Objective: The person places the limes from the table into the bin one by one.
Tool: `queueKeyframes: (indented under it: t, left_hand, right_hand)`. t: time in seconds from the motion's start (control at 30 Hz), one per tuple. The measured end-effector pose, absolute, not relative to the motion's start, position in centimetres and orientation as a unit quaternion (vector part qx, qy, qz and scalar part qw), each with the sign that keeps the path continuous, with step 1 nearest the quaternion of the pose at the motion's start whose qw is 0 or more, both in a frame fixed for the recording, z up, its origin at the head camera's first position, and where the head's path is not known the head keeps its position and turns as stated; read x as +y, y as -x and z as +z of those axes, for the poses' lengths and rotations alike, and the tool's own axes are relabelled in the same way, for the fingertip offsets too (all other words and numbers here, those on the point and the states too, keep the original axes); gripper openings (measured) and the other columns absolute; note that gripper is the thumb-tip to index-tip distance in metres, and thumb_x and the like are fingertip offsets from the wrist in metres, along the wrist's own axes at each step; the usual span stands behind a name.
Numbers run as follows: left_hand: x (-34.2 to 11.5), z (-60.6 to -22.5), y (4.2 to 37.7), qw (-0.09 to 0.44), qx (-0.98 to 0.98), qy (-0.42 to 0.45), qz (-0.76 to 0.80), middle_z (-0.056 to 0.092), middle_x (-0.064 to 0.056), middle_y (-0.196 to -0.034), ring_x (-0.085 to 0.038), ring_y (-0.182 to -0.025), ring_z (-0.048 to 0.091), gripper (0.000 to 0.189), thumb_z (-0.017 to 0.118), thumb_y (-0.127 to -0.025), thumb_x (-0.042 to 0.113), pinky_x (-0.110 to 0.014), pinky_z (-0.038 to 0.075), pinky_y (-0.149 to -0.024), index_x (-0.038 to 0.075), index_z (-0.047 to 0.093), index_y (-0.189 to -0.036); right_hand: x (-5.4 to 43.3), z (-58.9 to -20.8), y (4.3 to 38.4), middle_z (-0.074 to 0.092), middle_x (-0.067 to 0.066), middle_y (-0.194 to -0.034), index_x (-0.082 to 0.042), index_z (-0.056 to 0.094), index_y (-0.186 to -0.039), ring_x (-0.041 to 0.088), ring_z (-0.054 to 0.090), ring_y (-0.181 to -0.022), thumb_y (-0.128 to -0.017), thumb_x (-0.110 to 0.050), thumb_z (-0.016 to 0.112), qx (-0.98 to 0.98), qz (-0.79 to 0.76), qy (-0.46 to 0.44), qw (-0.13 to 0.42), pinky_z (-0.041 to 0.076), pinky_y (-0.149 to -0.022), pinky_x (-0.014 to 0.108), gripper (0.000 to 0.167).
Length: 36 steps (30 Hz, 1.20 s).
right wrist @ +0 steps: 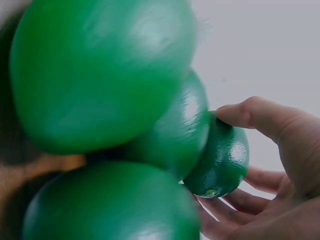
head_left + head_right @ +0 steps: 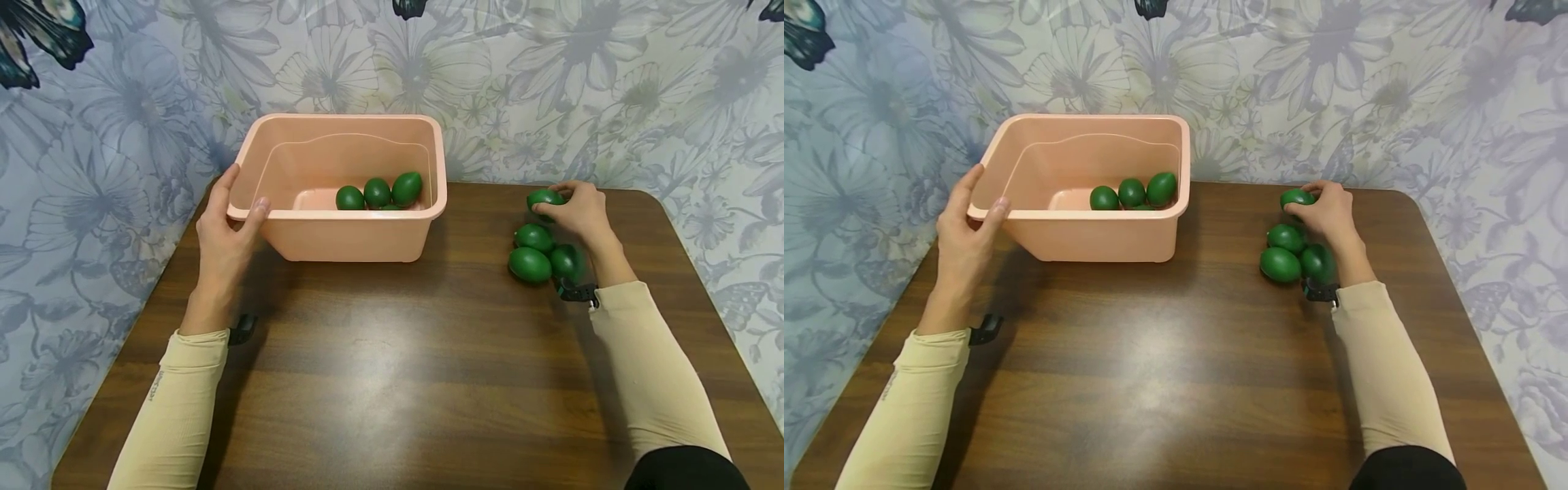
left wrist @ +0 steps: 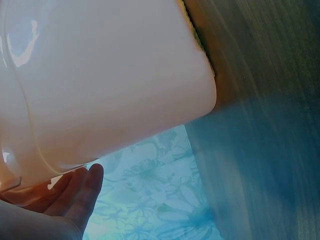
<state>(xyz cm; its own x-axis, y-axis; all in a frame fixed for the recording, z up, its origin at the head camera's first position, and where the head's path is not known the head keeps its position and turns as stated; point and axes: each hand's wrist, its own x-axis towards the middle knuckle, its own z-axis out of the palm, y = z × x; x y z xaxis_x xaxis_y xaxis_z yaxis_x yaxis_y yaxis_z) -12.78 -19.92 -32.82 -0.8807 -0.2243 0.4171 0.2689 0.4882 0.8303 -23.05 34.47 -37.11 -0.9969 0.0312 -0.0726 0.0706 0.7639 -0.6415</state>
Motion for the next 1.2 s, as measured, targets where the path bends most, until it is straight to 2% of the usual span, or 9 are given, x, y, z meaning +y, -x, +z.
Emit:
queueKeyframes:
  t: [0.13,0.23,0.33,0.47,0.6,0.67,0.83,1.0,1.2]
  left_hand:
    - [-20.0,-32.8,12.7,0.244,-0.828,0.014,-0.504,0.053,-0.011,-0.159,-0.035,-0.138,0.056,0.068,0.072,-0.098,0.027,-0.026,0.047,-0.105,0.015,0.047,-0.16]
    - [-20.0,-32.8,12.7,0.242,-0.829,0.014,-0.504,0.052,-0.011,-0.159,-0.035,-0.139,0.056,0.068,0.071,-0.098,0.027,-0.025,0.047,-0.105,0.016,0.047,-0.16]
    - [-20.0,-32.8,12.6,0.239,-0.831,0.015,-0.503,0.052,-0.01,-0.16,-0.034,-0.139,0.055,0.068,0.071,-0.098,0.028,-0.025,0.047,-0.105,0.016,0.046,-0.161]
    - [-20.1,-32.8,12.6,0.238,-0.833,0.016,-0.499,0.051,-0.01,-0.161,-0.034,-0.14,0.055,0.068,0.071,-0.099,0.028,-0.025,0.047,-0.105,0.016,0.046,-0.161]
    - [-20.1,-32.7,12.6,0.238,-0.832,0.016,-0.5,0.051,-0.01,-0.161,-0.034,-0.14,0.055,0.068,0.071,-0.099,0.028,-0.027,0.047,-0.106,0.016,0.045,-0.161]
    - [-20.1,-32.8,12.6,0.238,-0.832,0.016,-0.502,0.051,-0.009,-0.161,-0.034,-0.141,0.055,0.069,0.071,-0.099,0.028,-0.028,0.047,-0.107,0.016,0.045,-0.161]
    - [-20.0,-32.8,12.6,0.24,-0.831,0.016,-0.502,0.051,-0.009,-0.161,-0.034,-0.14,0.055,0.069,0.071,-0.098,0.028,-0.026,0.046,-0.106,0.016,0.046,-0.161]
    - [-20.1,-32.9,12.7,0.247,-0.828,0.015,-0.503,0.053,-0.01,-0.159,-0.035,-0.137,0.057,0.067,0.072,-0.098,0.027,-0.023,0.046,-0.103,0.016,0.048,-0.16]
    - [-20.1,-33.1,12.9,0.248,-0.827,0.015,-0.505,0.052,-0.009,-0.16,-0.035,-0.138,0.056,0.067,0.072,-0.098,0.028,-0.025,0.047,-0.105,0.017,0.048,-0.16]
  right_hand:
    - [33.8,-36.1,22.9,0.056,0.037,-0.143,0.004,0.058,-0.143,0.057,0.033,-0.143,-0.097,-0.04,0.074,0.938,-0.346,-0.012,0.0,0.014,-0.122,0.068,0.066]
    - [33.0,-35.2,22.7,0.057,0.035,-0.143,0.002,0.059,-0.143,0.055,0.038,-0.14,-0.096,-0.04,0.075,0.936,-0.352,-0.002,-0.013,0.022,-0.118,0.067,0.065]
    - [32.2,-34.2,22.4,0.059,0.033,-0.143,-0.001,0.059,-0.144,0.053,0.044,-0.136,-0.096,-0.041,0.075,0.934,-0.356,0.007,-0.021,0.036,-0.109,0.065,0.065]
    - [31.3,-33.3,22.1,0.061,0.031,-0.142,-0.002,0.06,-0.144,0.05,0.046,-0.134,-0.095,-0.041,0.076,0.932,-0.361,0.015,-0.031,0.04,-0.104,0.061,0.065]
    - [30.4,-32.6,21.8,0.065,0.028,-0.137,-0.003,0.063,-0.141,0.044,0.054,-0.127,-0.094,-0.04,0.077,0.93,-0.363,0.027,-0.048,0.045,-0.094,0.047,0.061]
    - [30.0,-32.3,21.6,0.067,0.027,-0.135,-0.004,0.064,-0.139,0.041,0.058,-0.122,-0.094,-0.039,0.077,0.93,-0.363,0.035,-0.056,0.043,-0.092,0.043,0.059]
    - [28.6,-31.2,21.4,0.069,0.025,-0.132,-0.006,0.065,-0.139,0.037,0.058,-0.118,-0.093,-0.04,0.077,0.924,-0.372,0.049,-0.066,0.039,-0.095,0.048,0.059]
    - [26.9,-30.2,21.4,0.072,0.02,-0.128,-0.009,0.068,-0.137,0.029,0.062,-0.112,-0.091,-0.042,0.079,0.921,-0.378,0.063,-0.074,0.044,-0.08,0.032,0.057]
    - [24.8,-29.0,21.3,0.074,0.016,-0.126,-0.013,0.07,-0.134,0.023,0.062,-0.112,-0.089,-0.042,0.08,0.911,-0.397,0.069,-0.084,0.044,-0.079,0.027,0.055]
